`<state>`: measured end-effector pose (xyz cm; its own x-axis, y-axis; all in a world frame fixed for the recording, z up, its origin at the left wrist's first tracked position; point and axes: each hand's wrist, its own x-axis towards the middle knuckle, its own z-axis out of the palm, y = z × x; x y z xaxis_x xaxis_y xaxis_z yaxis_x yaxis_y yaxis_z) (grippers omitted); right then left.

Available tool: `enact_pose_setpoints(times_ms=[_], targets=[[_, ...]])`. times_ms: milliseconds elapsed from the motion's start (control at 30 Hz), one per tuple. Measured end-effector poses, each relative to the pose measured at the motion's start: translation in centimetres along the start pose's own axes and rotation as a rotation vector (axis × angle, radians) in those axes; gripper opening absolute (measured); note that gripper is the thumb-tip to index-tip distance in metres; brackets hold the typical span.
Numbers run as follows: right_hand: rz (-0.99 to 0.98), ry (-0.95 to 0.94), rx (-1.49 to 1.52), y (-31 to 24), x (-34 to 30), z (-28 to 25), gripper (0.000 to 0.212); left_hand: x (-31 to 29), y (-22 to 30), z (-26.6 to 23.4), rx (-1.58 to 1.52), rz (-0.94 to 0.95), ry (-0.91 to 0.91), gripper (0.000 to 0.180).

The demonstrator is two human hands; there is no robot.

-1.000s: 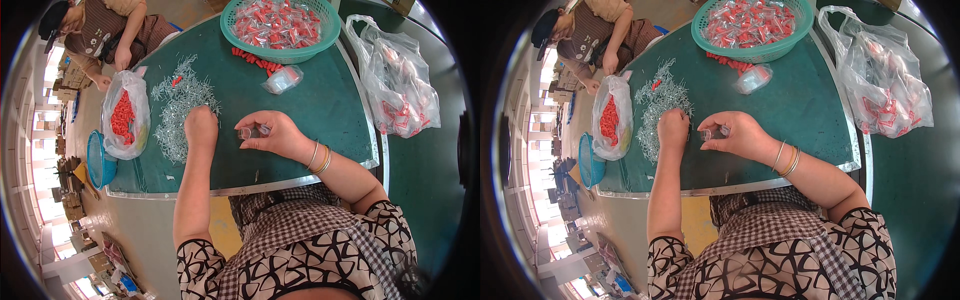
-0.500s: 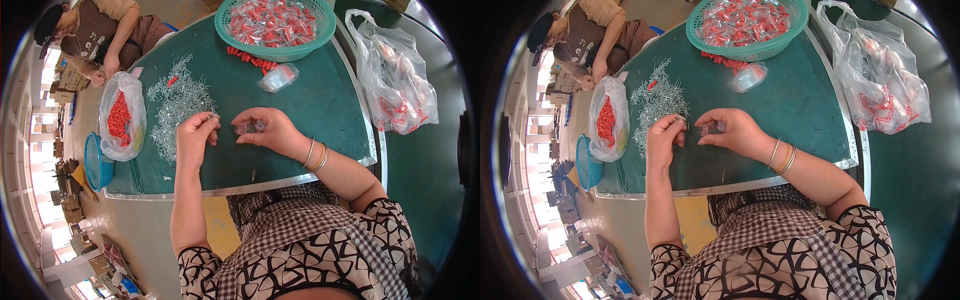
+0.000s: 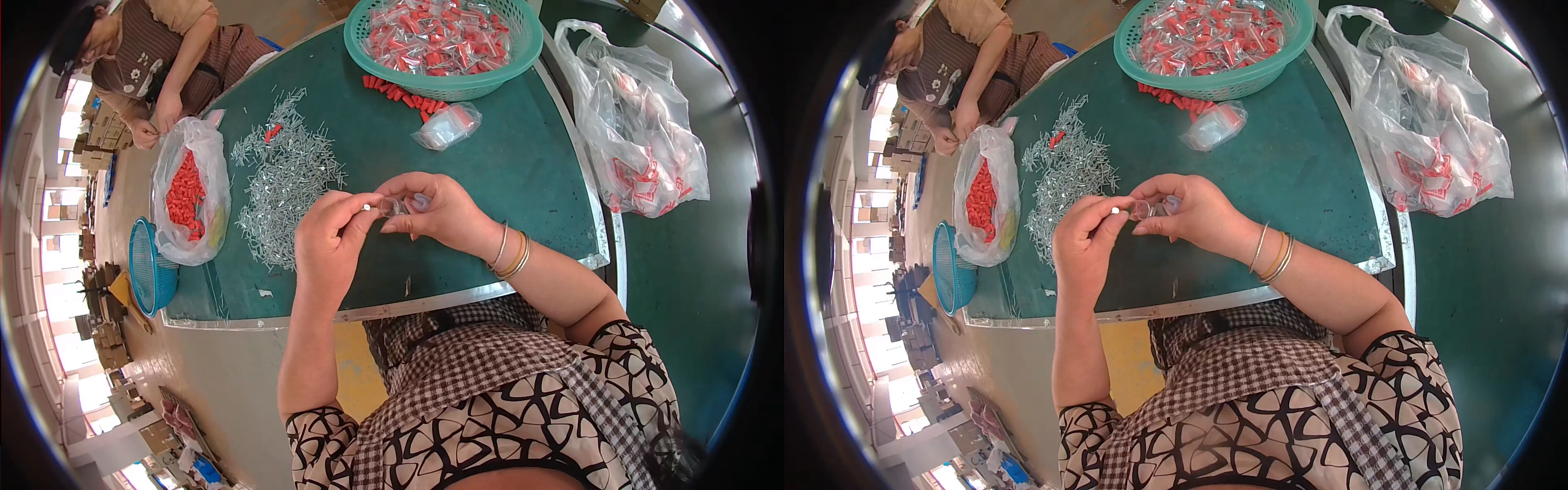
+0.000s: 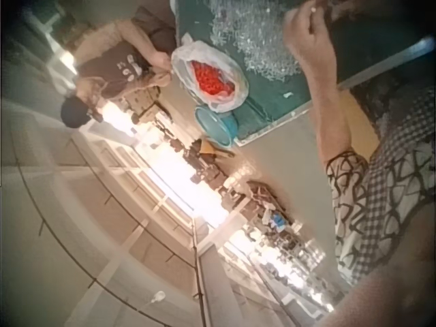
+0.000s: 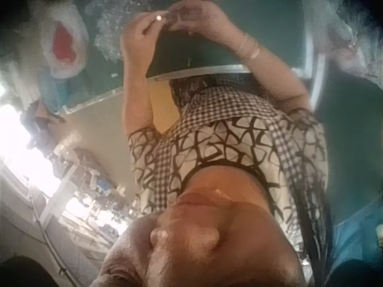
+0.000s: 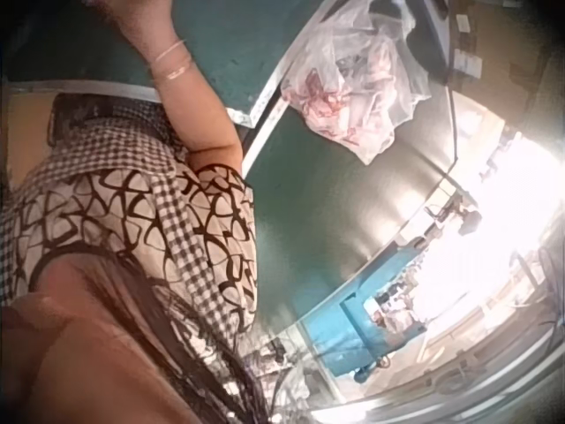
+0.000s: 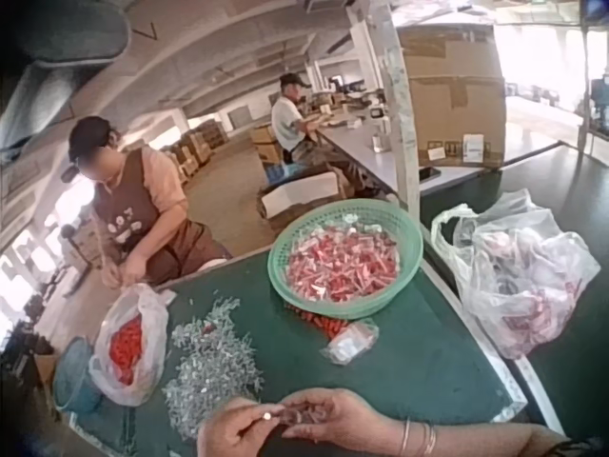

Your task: The person places small metal components and red caps into small plastic bags by hand.

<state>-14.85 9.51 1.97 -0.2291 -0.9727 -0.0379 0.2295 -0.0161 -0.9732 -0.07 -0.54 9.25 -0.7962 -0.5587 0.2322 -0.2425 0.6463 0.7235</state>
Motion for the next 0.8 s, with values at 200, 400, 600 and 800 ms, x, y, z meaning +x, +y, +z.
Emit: enact_pose_setpoints(times_ms=[200, 400, 600, 800], targets=[[-0.014, -0.026, 0.029, -0.3, 0.0, 0.1, 0.039, 0.2, 1.1, -0.5, 0.388, 0.226, -0.062, 0.022], [0.021, -0.021, 0.034, -0.9, -0.1, -0.1, 0.035, 0.9, 2.6, -0.7, 0.552, 0.327, -0.141, 0.023], [-0.030, -0.035, 0.113, -1.0, -0.2, -0.2, 0.040, -0.1, 1.2, -0.5, 0.244, 0.242, -0.037, 0.023], [-0.024, -0.047, 0.328, -0.6, -0.3, -0.1, 0.039, -0.2, 1.3, 0.7, 0.254, 0.104, -0.065, 0.025]])
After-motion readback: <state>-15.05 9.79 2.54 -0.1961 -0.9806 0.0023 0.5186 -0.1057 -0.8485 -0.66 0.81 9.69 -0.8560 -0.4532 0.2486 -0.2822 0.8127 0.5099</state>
